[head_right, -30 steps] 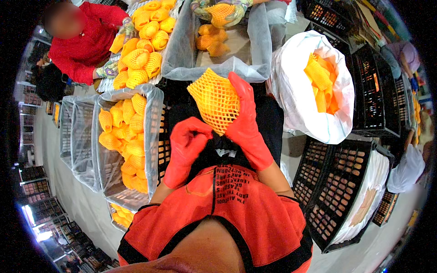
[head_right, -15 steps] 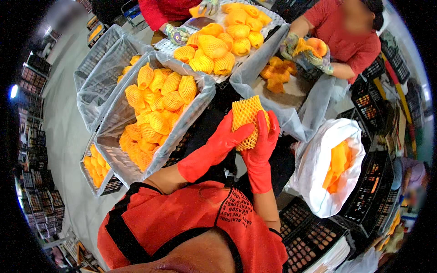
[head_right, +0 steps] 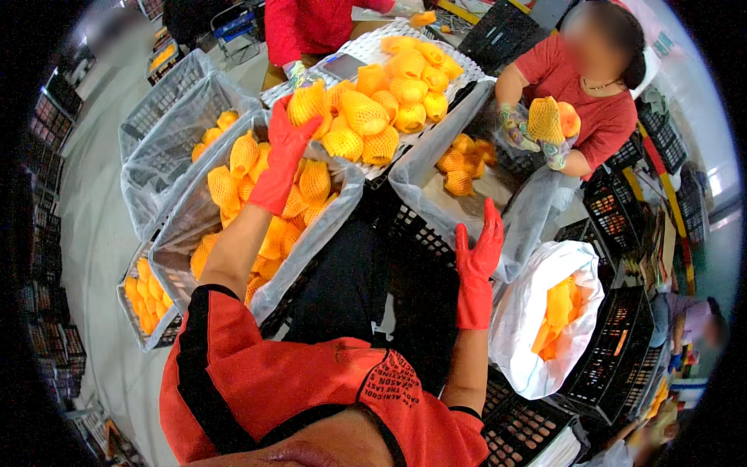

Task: The person takes individual pieces of fruit, places them into protective foam sleeves, and then puts the sleeved fruit into a large white bag.

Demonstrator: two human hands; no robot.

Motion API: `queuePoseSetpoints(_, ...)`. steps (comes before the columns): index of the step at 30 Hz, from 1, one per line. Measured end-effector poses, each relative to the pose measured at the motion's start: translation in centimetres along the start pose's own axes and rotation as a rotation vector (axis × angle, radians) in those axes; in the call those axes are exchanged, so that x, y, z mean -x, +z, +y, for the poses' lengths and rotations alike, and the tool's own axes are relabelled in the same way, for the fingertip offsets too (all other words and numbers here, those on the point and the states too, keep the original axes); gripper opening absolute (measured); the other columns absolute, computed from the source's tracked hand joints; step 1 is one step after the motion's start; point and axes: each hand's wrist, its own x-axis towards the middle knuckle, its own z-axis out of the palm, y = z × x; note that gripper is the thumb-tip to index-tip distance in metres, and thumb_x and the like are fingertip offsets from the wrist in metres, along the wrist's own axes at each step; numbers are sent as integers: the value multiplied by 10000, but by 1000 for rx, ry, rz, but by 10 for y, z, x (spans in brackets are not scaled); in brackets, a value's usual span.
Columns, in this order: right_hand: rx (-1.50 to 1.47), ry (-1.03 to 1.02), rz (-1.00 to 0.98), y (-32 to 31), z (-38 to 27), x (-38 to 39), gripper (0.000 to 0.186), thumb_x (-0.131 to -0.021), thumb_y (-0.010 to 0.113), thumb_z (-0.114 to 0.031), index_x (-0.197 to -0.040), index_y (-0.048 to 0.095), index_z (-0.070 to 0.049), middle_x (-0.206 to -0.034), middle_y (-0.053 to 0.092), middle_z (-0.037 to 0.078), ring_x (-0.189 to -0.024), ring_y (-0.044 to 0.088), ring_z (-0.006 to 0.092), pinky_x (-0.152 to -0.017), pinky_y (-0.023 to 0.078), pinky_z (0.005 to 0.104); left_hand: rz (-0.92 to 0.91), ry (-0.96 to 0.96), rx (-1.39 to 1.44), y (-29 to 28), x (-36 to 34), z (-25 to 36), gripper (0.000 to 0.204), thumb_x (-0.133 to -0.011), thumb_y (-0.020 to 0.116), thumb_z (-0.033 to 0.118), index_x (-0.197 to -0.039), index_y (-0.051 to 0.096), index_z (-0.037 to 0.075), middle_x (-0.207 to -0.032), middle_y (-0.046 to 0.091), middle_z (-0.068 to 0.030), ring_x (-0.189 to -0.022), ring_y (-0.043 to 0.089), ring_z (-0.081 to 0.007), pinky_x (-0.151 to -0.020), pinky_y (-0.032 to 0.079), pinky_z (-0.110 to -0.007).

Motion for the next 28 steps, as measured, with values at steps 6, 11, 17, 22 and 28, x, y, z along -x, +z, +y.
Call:
queuePoseSetpoints(6, 91, 35, -37, 17, -4, -1, 494, -866, 706, -184, -1325, 583, -48, -1168, 684, 143, -1040, 660, 304, -907, 513, 408, -148, 581, -488, 16, -23, -74, 660, -785, 758, 149, -1393, 511, 72, -1339, 573, -176, -1273, 507, -389, -1094, 389, -459)
queuePoseSetpoints(11, -474, 348, 33, -7, 8, -17, 434, -924, 688, -116, -1332, 577, -23, -1125, 676, 74, -1023, 638, 167, -871, 512, 305, -171, 749, -376, 24, -2, -35, 438, -833, 731, 111, -1255, 618, 89, -1264, 623, -161, -1283, 495, -378, -1079, 386, -488)
queuePoseSetpoints(17, -505, 451, -268, -19, 57, -98, 360, -961, 624, -174, -1281, 607, -11, -1109, 681, 100, -997, 655, 176, -873, 504, 299, -744, 744, -359, 57, 86, 43, 562, -829, 742, 160, -1357, 559, 97, -1302, 574, -157, -1335, 444, -387, -1095, 371, -487)
queuePoseSetpoints(22, 15, 276, -994, 57, 110, -130, 505, -870, 669, -255, -1311, 582, -24, -1189, 665, 165, -1082, 636, 284, -950, 492, 381, -871, 632, -343, 75, 91, 30, 661, -814, 759, 200, -1413, 498, 98, -1424, 477, -168, -1378, 396, -388, -1136, 344, -495)
queuePoseSetpoints(28, 662, -77, -1119, 163, 224, -148, 874, -817, 691, -226, -1567, 246, -166, -1588, 305, 168, -1456, 338, 232, -1160, 343, 361, -919, 595, -445, 82, 90, 17, 715, -830, 753, 286, -1449, 446, 103, -1445, 451, -180, -1383, 396, -385, -1147, 338, -463)
